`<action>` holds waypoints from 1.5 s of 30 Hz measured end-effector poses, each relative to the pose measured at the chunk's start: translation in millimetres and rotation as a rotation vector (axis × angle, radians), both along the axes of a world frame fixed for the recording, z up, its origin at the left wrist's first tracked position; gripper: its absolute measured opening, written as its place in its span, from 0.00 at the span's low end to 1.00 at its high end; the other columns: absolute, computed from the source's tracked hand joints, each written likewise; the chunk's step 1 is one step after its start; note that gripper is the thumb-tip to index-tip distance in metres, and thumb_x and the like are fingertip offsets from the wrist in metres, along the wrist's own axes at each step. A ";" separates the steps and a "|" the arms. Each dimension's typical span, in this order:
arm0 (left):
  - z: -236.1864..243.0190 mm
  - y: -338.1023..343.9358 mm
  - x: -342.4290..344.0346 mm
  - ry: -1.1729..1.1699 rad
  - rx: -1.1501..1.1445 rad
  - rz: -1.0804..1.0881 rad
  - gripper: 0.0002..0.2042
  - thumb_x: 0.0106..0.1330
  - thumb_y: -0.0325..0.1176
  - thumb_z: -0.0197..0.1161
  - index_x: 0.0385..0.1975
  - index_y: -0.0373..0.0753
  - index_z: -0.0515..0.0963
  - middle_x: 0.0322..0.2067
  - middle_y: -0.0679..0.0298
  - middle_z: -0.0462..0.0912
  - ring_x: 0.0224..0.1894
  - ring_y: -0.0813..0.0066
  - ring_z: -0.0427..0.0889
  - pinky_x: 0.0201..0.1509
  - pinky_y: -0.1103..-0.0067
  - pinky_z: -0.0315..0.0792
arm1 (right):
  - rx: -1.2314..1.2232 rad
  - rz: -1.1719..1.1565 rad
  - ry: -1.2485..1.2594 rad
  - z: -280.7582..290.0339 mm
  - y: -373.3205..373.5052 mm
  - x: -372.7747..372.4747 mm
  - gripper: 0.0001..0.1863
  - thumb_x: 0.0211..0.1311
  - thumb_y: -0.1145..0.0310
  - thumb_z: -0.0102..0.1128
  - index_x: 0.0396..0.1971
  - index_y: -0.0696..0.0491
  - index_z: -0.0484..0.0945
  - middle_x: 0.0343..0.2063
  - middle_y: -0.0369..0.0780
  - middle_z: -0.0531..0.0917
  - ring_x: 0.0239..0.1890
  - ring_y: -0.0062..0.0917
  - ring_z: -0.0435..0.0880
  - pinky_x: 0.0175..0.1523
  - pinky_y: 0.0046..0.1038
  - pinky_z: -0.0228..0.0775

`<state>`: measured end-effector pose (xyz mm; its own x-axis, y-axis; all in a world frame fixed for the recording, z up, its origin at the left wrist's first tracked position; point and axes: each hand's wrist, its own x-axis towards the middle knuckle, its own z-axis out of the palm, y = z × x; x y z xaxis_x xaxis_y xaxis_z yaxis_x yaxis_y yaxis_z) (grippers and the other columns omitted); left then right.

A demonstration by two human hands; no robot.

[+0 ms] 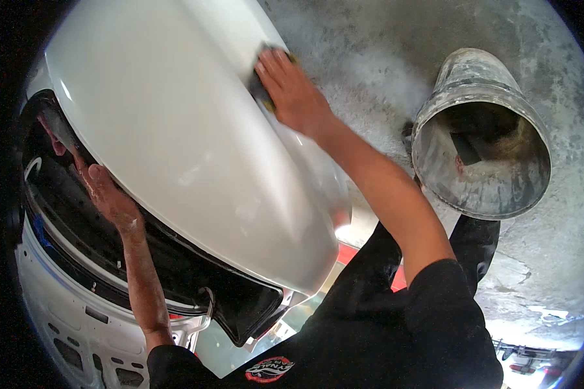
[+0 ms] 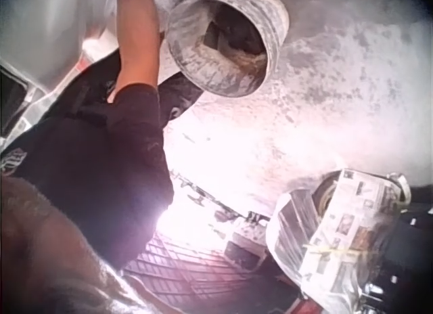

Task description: Wet sanding the exterior of a white car bumper using a sanding block and a bucket of water.

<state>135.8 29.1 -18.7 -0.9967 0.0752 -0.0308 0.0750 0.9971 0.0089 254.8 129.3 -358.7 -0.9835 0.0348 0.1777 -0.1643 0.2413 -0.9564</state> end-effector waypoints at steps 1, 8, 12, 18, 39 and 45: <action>5.8 -1.3 0.0 0.011 0.025 0.024 0.36 0.83 0.59 0.43 0.79 0.37 0.58 0.77 0.50 0.58 0.77 0.57 0.61 0.79 0.61 0.57 | 0.010 0.067 -0.020 6.0 -1.2 38.4 0.32 0.66 0.72 0.61 0.70 0.62 0.70 0.74 0.52 0.67 0.77 0.50 0.63 0.78 0.47 0.61; -0.3 3.7 -0.8 -0.011 0.077 0.016 0.32 0.84 0.53 0.45 0.79 0.38 0.58 0.78 0.53 0.58 0.78 0.58 0.60 0.80 0.60 0.56 | 0.034 0.059 0.135 -13.7 15.7 -58.0 0.35 0.60 0.77 0.62 0.70 0.58 0.71 0.74 0.45 0.69 0.77 0.44 0.64 0.80 0.43 0.59; 0.9 2.1 -2.0 -0.009 0.006 -0.019 0.32 0.85 0.53 0.44 0.80 0.38 0.57 0.78 0.53 0.57 0.79 0.57 0.59 0.81 0.60 0.54 | -0.027 0.015 0.150 -12.4 14.4 -108.9 0.33 0.62 0.74 0.64 0.70 0.56 0.72 0.74 0.44 0.69 0.76 0.44 0.66 0.79 0.41 0.59; 6.3 -1.8 -2.7 0.010 -0.086 -0.034 0.34 0.83 0.57 0.43 0.80 0.40 0.56 0.78 0.48 0.56 0.78 0.52 0.62 0.80 0.54 0.58 | -0.159 0.247 0.093 -16.1 13.9 16.2 0.40 0.57 0.83 0.63 0.73 0.53 0.69 0.76 0.42 0.67 0.78 0.42 0.63 0.80 0.47 0.59; 16.0 -18.0 -11.0 -0.062 -0.635 -0.754 0.30 0.83 0.52 0.49 0.78 0.44 0.59 0.73 0.47 0.66 0.72 0.44 0.71 0.73 0.54 0.71 | -1.195 0.017 -1.116 101.7 31.4 170.6 0.25 0.80 0.65 0.54 0.72 0.53 0.72 0.40 0.41 0.87 0.43 0.26 0.85 0.55 0.31 0.74; 33.3 -30.6 -16.5 -0.116 -0.719 -0.851 0.40 0.74 0.67 0.50 0.75 0.43 0.59 0.73 0.45 0.65 0.73 0.42 0.68 0.74 0.48 0.69 | -1.343 0.170 -1.171 95.4 56.8 165.0 0.23 0.81 0.63 0.55 0.71 0.51 0.74 0.28 0.36 0.75 0.35 0.16 0.70 0.43 0.25 0.69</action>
<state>119.2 -1.5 14.5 -0.6171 0.6587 -0.4304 0.7711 0.3975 -0.4973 419.8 186.0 -263.3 -0.5715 -0.5518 -0.6073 0.7389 -0.6680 -0.0884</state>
